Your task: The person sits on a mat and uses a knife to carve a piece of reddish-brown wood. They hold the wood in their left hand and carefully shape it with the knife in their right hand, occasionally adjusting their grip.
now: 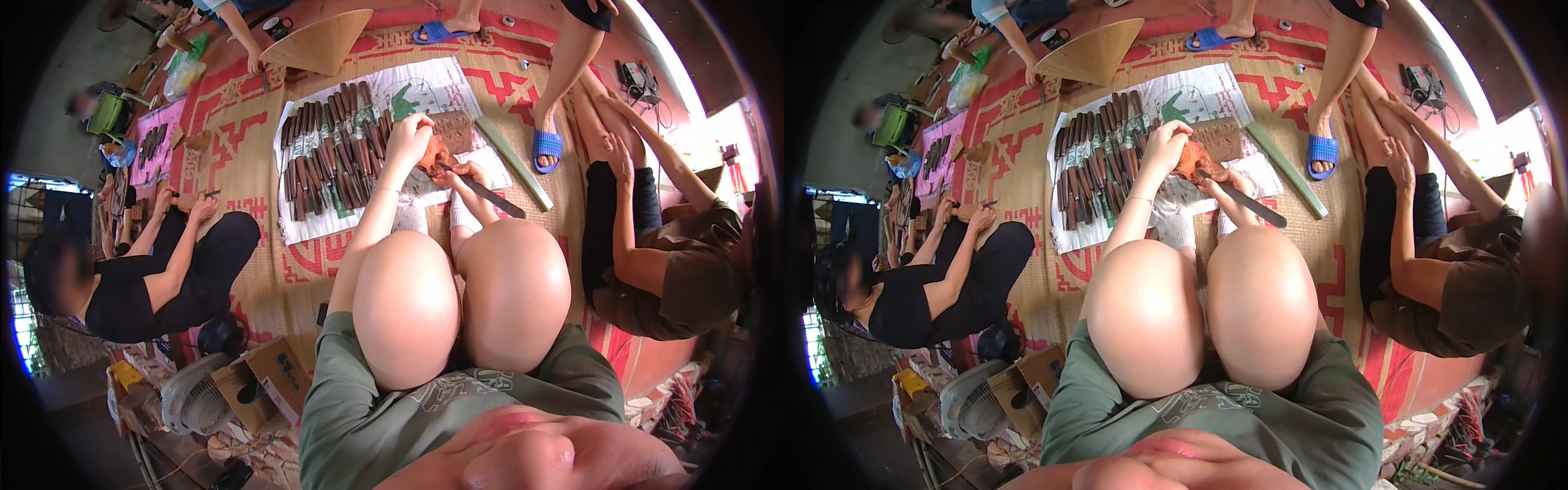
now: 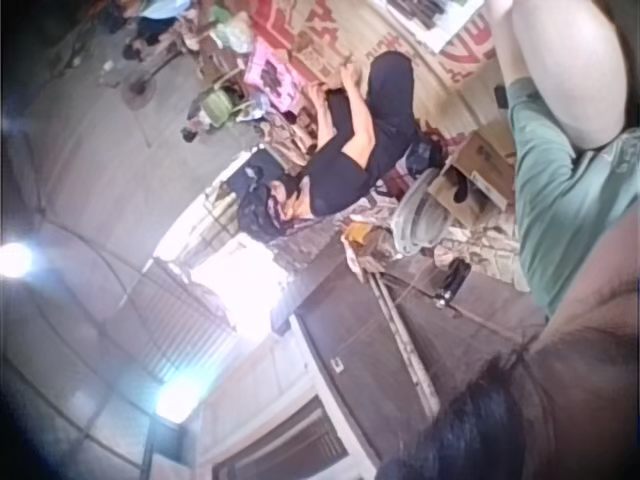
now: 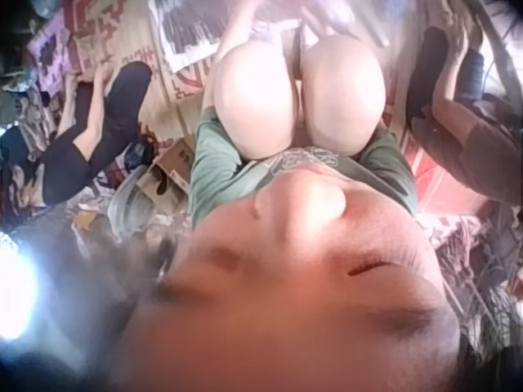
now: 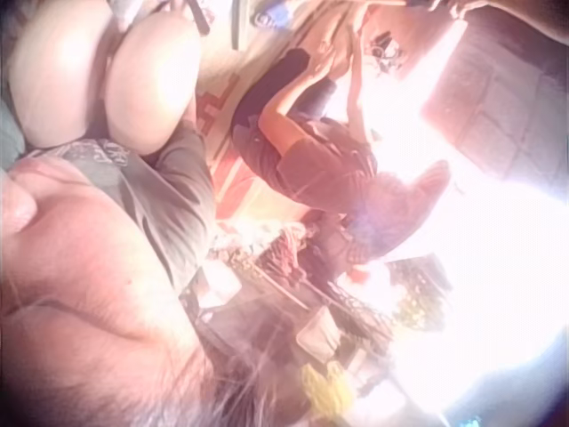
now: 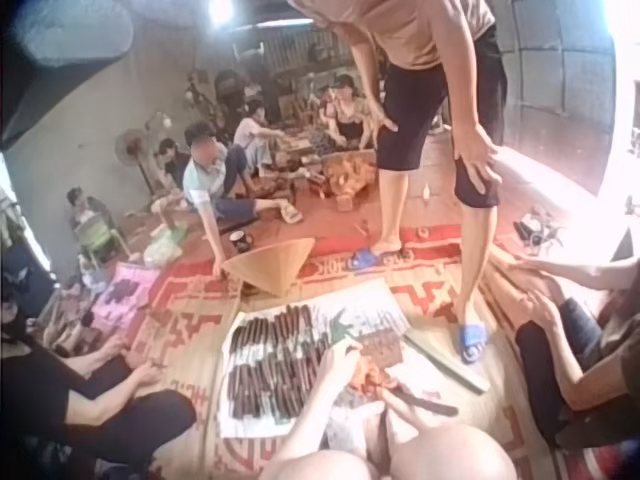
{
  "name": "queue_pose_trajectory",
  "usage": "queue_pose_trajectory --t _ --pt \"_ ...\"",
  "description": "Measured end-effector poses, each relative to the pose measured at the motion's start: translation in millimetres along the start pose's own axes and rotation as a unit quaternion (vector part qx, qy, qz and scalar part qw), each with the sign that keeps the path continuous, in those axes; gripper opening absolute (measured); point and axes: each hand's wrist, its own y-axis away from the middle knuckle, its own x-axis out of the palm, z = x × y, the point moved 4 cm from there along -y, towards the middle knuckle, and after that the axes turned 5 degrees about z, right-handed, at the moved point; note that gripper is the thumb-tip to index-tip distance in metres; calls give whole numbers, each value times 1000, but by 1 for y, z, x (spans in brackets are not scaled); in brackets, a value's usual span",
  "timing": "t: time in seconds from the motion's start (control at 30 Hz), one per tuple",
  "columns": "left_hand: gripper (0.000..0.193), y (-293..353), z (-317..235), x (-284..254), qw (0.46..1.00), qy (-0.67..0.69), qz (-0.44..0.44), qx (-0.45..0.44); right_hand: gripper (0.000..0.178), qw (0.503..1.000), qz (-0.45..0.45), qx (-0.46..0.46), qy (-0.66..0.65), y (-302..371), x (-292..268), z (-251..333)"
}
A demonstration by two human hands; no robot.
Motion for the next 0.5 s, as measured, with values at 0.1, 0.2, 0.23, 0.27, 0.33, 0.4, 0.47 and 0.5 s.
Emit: queue_pose_trajectory --t 0.1,0.2,0.23,0.27,0.33,0.4,0.47,0.5 --pt "19 4 1 0 1000 4 5 3 16 996 14 -4 86 4 0 -3" --pt "18 0 -1 -2 1000 6 -1 0 14 995 28 -77 56 2 2 -5" --pt "18 -3 -2 -1 1000 3 -10 16 14 998 19 -49 34 -4 6 3" --pt "18 -7 -4 0 999 1 -18 32 14 1000 9 -22 13 -11 7 12" --pt "17 -3 -6 -1 999 -20 -14 35 15 999 -3 34 -4 -14 14 19" --pt "17 6 2 0 1000 -21 -15 16 17 994 0 4 114 -2 12 8" --pt "17 0 -10 3 1000 -15 -1 5 21 979 -13 -75 187 4 -5 4" --pt "17 0 -12 3 1000 -19 -5 9 18 989 -3 -108 103 9 1 12"
